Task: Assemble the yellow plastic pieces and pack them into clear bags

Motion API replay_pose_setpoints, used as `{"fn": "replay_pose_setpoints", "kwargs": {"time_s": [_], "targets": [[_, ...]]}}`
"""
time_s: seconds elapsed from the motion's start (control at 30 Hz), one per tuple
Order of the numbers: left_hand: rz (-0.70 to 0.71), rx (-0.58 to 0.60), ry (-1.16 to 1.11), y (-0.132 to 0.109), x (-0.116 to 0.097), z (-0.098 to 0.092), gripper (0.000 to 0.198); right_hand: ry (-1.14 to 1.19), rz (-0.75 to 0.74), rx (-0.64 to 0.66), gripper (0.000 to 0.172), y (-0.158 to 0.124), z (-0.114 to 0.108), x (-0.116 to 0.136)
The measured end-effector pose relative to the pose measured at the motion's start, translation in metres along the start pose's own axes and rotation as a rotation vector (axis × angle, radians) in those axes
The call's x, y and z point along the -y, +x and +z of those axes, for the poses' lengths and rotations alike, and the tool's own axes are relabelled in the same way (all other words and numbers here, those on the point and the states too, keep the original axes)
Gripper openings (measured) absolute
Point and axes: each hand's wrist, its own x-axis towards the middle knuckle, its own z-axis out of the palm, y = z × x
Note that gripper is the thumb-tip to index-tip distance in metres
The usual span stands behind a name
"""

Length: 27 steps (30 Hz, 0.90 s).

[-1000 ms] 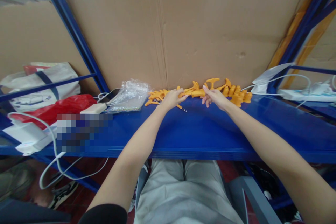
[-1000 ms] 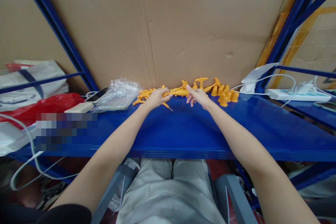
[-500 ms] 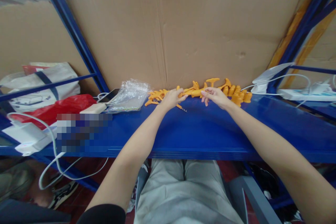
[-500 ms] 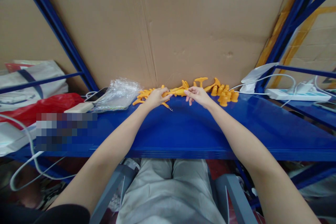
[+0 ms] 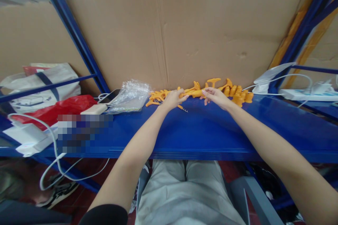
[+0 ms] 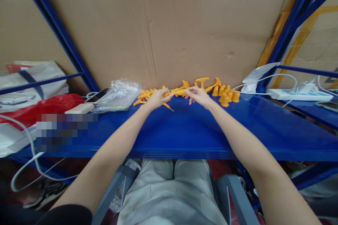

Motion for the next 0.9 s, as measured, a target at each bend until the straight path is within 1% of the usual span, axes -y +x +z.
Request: {"fn": "replay_pose_setpoints", "kwargs": {"time_s": [0.13, 0.27, 0.4, 0.6, 0.73, 0.9], "targets": [[-0.021, 0.011, -0.049, 0.000, 0.000, -0.002, 0.030, 0.044, -0.083, 0.000, 0.045, 0.003, 0.000, -0.004], [-0.022, 0.025, -0.054, 0.000, -0.001, -0.002, 0.029, 0.025, -0.121, -0.001, 0.042, 0.002, 0.000, -0.001], [-0.009, 0.011, -0.017, -0.001, -0.002, -0.002, 0.029, 0.007, -0.158, -0.004, 0.048, -0.001, 0.001, 0.004], [-0.015, -0.006, 0.036, -0.002, -0.005, -0.004, 0.026, -0.034, -0.114, -0.017, 0.051, -0.004, 0.002, 0.010], [-0.032, -0.031, 0.087, -0.002, -0.010, -0.005, 0.025, 0.003, -0.089, -0.022, 0.056, -0.003, 0.002, 0.009], [-0.062, -0.033, 0.148, -0.004, -0.016, -0.007, 0.026, 0.048, -0.012, -0.044, 0.061, -0.001, 0.002, 0.006]]}}
